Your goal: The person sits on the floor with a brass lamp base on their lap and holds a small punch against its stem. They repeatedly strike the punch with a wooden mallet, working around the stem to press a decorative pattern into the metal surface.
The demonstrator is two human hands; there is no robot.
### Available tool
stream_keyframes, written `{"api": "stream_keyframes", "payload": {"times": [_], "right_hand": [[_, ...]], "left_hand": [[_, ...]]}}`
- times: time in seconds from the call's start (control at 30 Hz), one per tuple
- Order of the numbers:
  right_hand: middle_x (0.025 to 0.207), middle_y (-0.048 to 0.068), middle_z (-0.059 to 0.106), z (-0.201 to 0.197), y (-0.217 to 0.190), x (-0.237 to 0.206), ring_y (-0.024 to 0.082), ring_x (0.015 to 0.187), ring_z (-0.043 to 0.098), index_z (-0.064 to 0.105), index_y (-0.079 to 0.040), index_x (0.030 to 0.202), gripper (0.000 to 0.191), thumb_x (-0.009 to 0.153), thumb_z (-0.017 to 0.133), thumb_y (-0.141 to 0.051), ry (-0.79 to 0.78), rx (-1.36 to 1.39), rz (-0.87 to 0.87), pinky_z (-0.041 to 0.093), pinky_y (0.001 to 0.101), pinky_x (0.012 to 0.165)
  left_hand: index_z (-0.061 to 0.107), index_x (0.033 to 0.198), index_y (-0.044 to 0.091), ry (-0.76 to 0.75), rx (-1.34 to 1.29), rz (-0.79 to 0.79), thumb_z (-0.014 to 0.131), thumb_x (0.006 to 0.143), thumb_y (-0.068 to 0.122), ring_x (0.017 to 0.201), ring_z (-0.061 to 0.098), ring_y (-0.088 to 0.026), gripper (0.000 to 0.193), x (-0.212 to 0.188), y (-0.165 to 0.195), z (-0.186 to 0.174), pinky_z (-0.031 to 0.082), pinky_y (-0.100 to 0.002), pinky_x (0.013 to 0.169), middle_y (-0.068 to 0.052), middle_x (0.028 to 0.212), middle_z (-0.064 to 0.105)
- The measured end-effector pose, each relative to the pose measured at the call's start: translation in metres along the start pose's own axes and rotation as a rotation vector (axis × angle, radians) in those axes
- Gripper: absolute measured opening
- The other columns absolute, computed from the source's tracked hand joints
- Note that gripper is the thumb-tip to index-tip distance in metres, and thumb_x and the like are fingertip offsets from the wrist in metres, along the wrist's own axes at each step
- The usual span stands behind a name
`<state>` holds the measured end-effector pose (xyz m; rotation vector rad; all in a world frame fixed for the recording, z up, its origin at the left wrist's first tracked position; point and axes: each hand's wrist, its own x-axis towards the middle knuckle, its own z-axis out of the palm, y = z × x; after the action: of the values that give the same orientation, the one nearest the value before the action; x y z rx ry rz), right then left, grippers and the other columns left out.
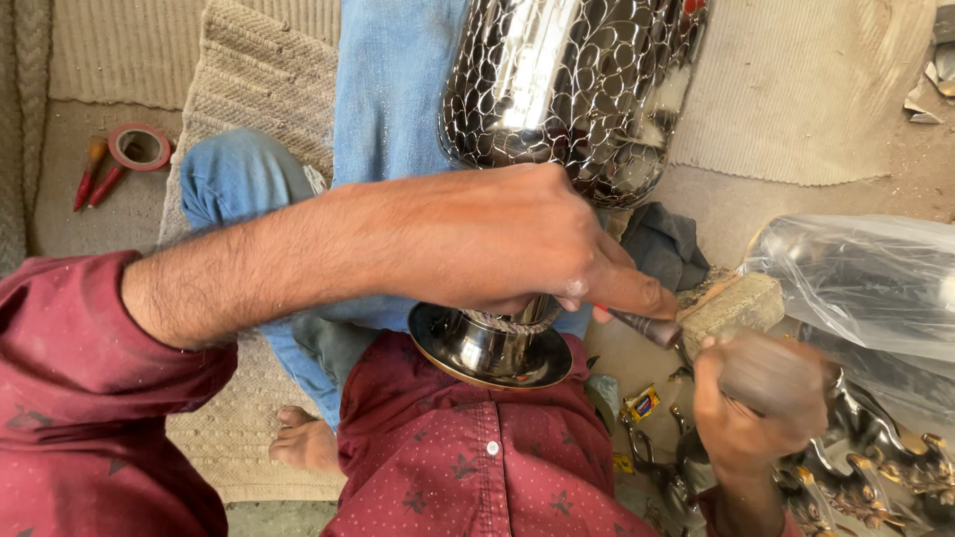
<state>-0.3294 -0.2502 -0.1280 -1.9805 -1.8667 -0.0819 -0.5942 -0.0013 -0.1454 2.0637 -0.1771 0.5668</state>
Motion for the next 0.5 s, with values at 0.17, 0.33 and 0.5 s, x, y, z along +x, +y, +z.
{"api": "stream_keyframes", "payload": {"times": [0.17,0.33,0.5], "right_hand": [[0.087,0.021,0.061,-0.003,0.002,0.023,0.029,0.072,0.059,0.051,0.007,0.118,0.051,0.075,0.074,0.019,-0.082,-0.136,-0.095,0.051,0.0417,0.068],[0.100,0.010,0.061,-0.018,-0.004,0.053,0.016,0.084,0.061,0.039,0.002,0.136,0.053,0.099,0.073,0.016,-0.076,0.369,0.177,0.057,0.0266,0.080],[0.102,0.017,0.063,-0.036,-0.011,0.108,0.019,0.083,0.064,0.041,0.002,0.140,0.066,0.085,0.075,0.012,-0.366,0.229,-0.026,0.055,0.0281,0.073]], "left_hand": [[0.058,0.141,0.013,0.197,0.070,-0.026,0.068,0.072,-0.004,0.093,0.075,-0.028,0.071,-0.014,0.002,0.007,0.059,-0.039,0.069,-0.007,0.116,0.077],[0.055,0.139,0.010,0.475,0.015,-0.150,0.065,0.080,-0.009,0.096,0.074,-0.026,0.063,-0.028,0.010,0.021,0.061,-0.035,0.076,-0.007,0.126,0.073],[0.055,0.147,0.011,0.577,-0.013,-0.289,0.064,0.089,-0.010,0.096,0.078,-0.018,0.063,-0.037,0.016,0.034,0.062,-0.030,0.084,-0.002,0.127,0.074]]}}
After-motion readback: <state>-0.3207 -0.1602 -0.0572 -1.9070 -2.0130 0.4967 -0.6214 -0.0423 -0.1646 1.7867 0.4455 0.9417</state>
